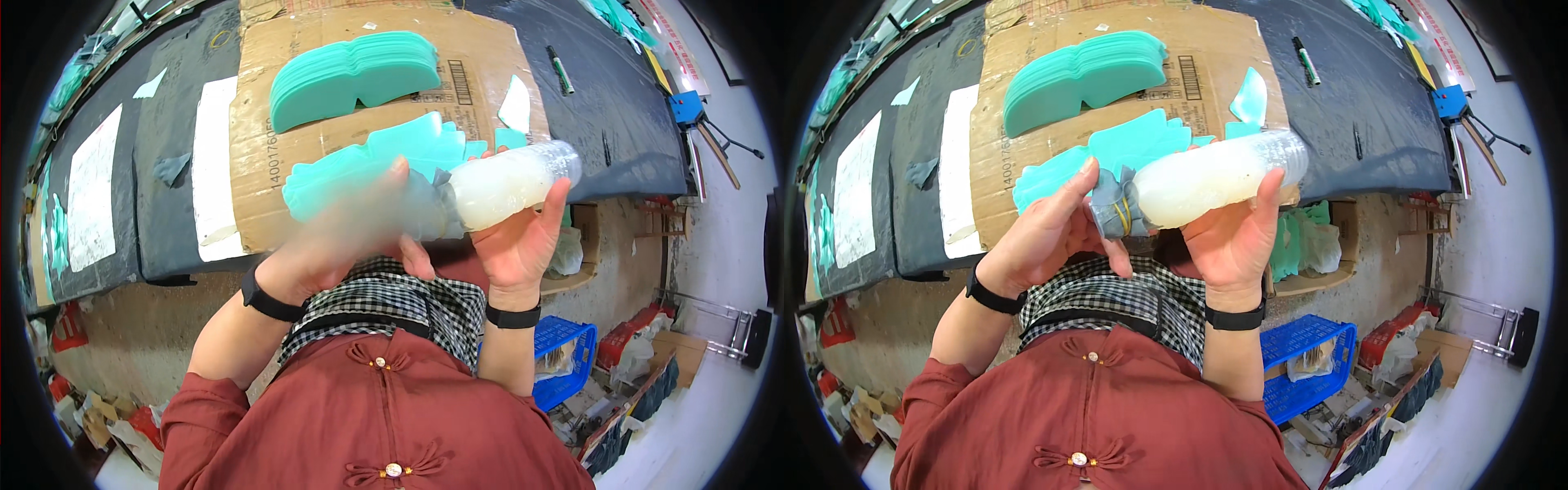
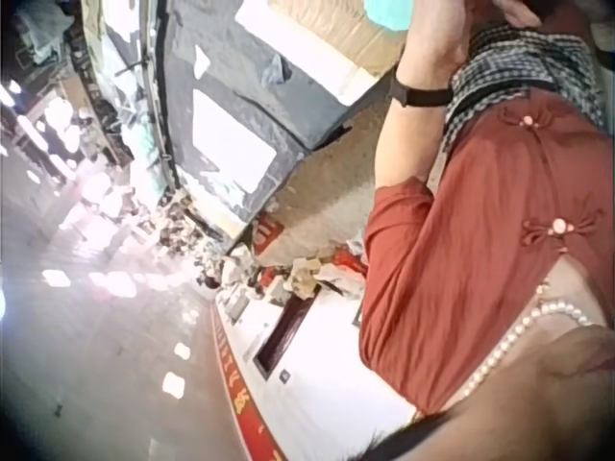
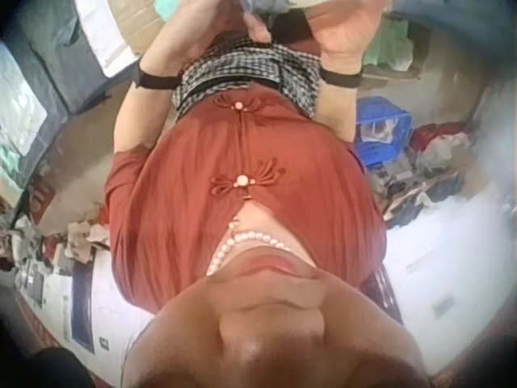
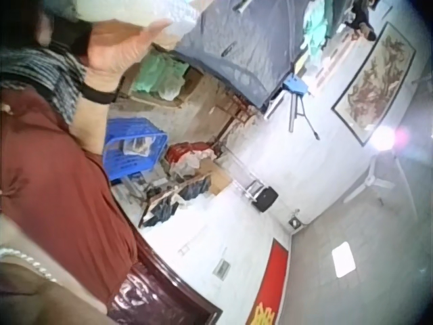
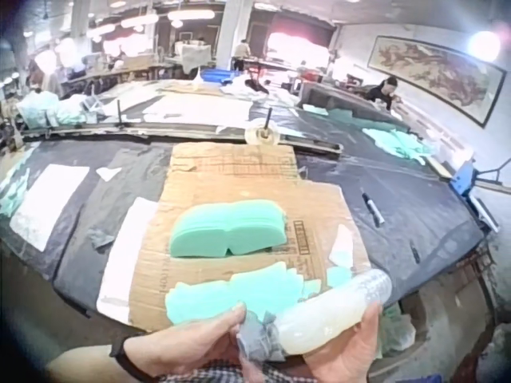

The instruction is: Applying glue from a plastic bottle to green foam shoe components on a workbench.

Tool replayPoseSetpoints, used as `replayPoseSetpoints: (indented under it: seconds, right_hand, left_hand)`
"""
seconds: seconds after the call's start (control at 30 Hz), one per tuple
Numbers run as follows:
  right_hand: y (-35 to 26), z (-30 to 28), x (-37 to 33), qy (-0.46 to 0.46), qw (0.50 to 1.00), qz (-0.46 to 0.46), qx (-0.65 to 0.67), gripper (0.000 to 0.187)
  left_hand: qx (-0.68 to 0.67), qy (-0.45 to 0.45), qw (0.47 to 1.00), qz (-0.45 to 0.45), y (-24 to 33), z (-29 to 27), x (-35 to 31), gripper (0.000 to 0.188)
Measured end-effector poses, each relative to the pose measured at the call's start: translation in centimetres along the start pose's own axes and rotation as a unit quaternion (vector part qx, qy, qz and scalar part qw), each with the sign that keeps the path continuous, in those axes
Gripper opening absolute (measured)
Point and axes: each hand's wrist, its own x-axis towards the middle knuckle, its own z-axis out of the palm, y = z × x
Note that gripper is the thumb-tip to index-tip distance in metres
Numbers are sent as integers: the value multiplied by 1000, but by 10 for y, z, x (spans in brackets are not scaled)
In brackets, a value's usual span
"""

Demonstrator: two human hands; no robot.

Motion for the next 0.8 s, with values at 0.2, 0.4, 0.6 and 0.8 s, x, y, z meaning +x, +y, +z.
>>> replayPoseSetpoints:
  seconds: [0.2,0.4,0.6,0.8]
  right_hand:
    - [-12,-6,1,2,998,15,57,70]
    - [-44,-9,16,22,999,-28,-6,70]
    - [-71,-16,28,22,999,-43,-20,62]
    - [-82,-12,43,52,990,-44,-126,64]
  left_hand:
    - [19,-8,999,-24,0,4,7,84]
    - [84,33,995,35,2,0,-5,45]
    - [182,178,953,165,8,31,15,52]
    - [337,253,881,215,15,51,44,54]
